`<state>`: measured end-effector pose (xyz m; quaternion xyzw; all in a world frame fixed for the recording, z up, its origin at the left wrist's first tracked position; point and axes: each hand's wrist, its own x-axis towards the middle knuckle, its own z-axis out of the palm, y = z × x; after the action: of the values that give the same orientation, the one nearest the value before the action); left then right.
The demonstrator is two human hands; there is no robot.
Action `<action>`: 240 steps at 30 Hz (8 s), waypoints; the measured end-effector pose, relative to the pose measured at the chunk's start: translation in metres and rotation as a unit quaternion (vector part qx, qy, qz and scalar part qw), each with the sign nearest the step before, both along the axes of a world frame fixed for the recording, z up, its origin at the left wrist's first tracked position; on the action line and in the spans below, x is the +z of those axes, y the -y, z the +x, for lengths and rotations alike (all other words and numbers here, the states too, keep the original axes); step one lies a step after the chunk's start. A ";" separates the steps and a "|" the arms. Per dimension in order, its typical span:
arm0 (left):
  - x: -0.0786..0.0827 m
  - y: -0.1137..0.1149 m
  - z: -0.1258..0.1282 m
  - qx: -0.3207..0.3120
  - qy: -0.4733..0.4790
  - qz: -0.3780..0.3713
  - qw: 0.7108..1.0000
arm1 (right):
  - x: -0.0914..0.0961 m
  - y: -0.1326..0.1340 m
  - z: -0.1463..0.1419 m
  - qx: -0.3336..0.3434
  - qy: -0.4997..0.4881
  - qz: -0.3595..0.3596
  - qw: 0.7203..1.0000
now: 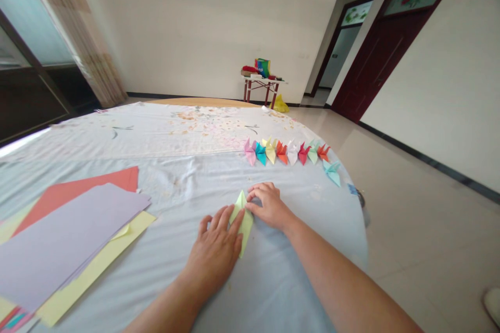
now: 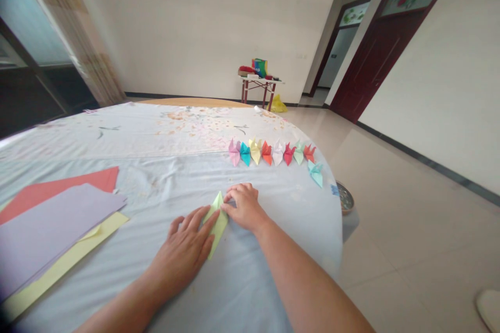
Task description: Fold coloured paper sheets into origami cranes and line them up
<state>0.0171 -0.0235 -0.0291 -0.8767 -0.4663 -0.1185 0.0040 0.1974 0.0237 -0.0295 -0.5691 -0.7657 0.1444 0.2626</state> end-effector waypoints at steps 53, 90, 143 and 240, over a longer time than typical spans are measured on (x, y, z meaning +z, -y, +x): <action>-0.002 0.001 0.001 0.003 0.000 -0.028 1.000 | -0.002 -0.045 -0.011 -0.126 0.069 -0.057 0.988; 0.004 0.000 0.001 -0.008 -0.004 -0.027 1.000 | 0.006 0.003 0.007 -0.075 0.070 -0.032 0.994; 0.006 -0.017 -0.015 -0.008 0.178 -0.029 0.984 | 0.004 0.002 -0.017 -0.088 0.078 -0.029 0.993; 0.006 -0.033 -0.019 0.031 0.216 -0.094 0.971 | 0.003 0.005 -0.008 0.118 0.019 0.001 0.993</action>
<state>-0.0021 0.0092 -0.0229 -0.8120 -0.4919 -0.2604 -0.1755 0.1893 0.0187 -0.0267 -0.4771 -0.8326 0.1625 0.2296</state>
